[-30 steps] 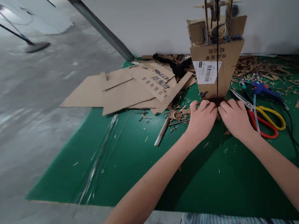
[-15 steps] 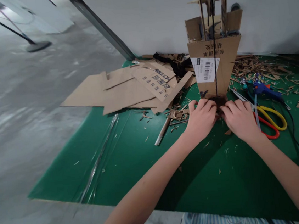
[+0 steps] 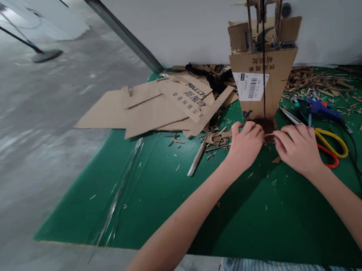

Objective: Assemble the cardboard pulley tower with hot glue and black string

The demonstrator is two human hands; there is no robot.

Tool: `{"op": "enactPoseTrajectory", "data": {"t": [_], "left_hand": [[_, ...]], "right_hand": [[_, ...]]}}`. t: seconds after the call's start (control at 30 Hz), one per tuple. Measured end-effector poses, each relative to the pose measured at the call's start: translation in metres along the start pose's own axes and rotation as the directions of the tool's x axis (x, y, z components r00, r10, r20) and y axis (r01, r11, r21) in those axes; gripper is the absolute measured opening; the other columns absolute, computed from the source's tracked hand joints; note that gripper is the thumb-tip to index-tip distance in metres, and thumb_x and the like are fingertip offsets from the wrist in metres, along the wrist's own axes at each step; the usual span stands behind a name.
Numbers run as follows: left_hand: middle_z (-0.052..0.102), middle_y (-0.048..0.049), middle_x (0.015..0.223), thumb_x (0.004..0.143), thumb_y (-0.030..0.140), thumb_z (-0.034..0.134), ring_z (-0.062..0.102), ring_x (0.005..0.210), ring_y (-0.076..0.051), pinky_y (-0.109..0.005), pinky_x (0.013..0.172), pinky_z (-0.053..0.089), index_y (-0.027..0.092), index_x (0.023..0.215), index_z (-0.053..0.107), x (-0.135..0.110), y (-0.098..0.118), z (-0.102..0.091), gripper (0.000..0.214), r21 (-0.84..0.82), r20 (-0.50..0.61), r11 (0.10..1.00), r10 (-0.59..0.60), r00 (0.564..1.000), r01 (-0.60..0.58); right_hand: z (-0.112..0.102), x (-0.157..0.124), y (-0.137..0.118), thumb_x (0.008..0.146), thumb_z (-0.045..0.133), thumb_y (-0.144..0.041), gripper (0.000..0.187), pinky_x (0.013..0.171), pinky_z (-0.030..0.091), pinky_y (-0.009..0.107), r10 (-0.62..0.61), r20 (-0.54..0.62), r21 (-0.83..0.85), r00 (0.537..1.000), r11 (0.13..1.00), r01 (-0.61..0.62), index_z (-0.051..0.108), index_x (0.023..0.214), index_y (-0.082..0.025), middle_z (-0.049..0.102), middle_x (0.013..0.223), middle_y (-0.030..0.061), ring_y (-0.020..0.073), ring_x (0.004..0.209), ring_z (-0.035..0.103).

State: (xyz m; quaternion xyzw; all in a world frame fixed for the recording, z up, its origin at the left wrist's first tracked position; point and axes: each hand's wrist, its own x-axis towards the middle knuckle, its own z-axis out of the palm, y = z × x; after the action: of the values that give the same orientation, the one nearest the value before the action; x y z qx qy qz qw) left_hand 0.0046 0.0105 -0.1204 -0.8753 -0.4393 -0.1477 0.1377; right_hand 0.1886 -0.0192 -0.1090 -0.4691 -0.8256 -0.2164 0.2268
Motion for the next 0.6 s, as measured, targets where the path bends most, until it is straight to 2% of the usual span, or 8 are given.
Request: {"op": "enactPoseTrajectory", "data": {"t": [0.2, 0.47, 0.6], "left_hand": [[0.069, -0.0079, 0.099, 0.096, 0.016, 0.050, 0.052, 0.106, -0.024, -0.046, 0.093, 0.027, 0.015, 0.088, 0.063, 0.0013, -0.0013, -0.0022, 0.016, -0.007, 0.016, 1.000, 0.006, 1.000, -0.005], [0.070, -0.0065, 0.096, 0.094, 0.017, 0.052, 0.052, 0.106, -0.024, -0.045, 0.094, 0.026, 0.016, 0.087, 0.063, 0.0014, -0.0045, -0.0052, 0.013, -0.139, 0.053, 0.989, -0.050, 0.997, 0.057], [0.071, -0.0052, 0.097, 0.094, 0.020, 0.053, 0.053, 0.103, -0.023, -0.044, 0.090, 0.027, 0.017, 0.085, 0.063, 0.0008, -0.0075, -0.0086, 0.014, -0.183, 0.084, 0.980, -0.065, 0.994, 0.079]], "right_hand": [[0.0045, -0.0078, 0.0031, 0.091, 0.056, -0.024, 0.017, 0.074, 0.029, 0.038, 0.031, -0.008, -0.006, 0.999, 1.000, -0.031, 0.067, 0.103, -0.020, 0.068, 0.096, 0.0065, 0.0235, 0.086, 0.048], [0.0067, -0.0095, 0.0104, 0.090, 0.056, -0.027, 0.023, 0.079, 0.033, 0.039, 0.101, 0.004, 0.037, 0.995, 0.994, -0.101, 0.065, 0.110, -0.019, 0.066, 0.101, 0.0084, 0.0249, 0.091, 0.050], [0.0048, -0.0097, 0.0080, 0.089, 0.055, -0.028, 0.024, 0.081, 0.033, 0.040, 0.086, 0.014, 0.076, 0.996, 0.993, -0.087, 0.066, 0.109, -0.020, 0.065, 0.102, 0.0086, 0.0252, 0.092, 0.051]]}}
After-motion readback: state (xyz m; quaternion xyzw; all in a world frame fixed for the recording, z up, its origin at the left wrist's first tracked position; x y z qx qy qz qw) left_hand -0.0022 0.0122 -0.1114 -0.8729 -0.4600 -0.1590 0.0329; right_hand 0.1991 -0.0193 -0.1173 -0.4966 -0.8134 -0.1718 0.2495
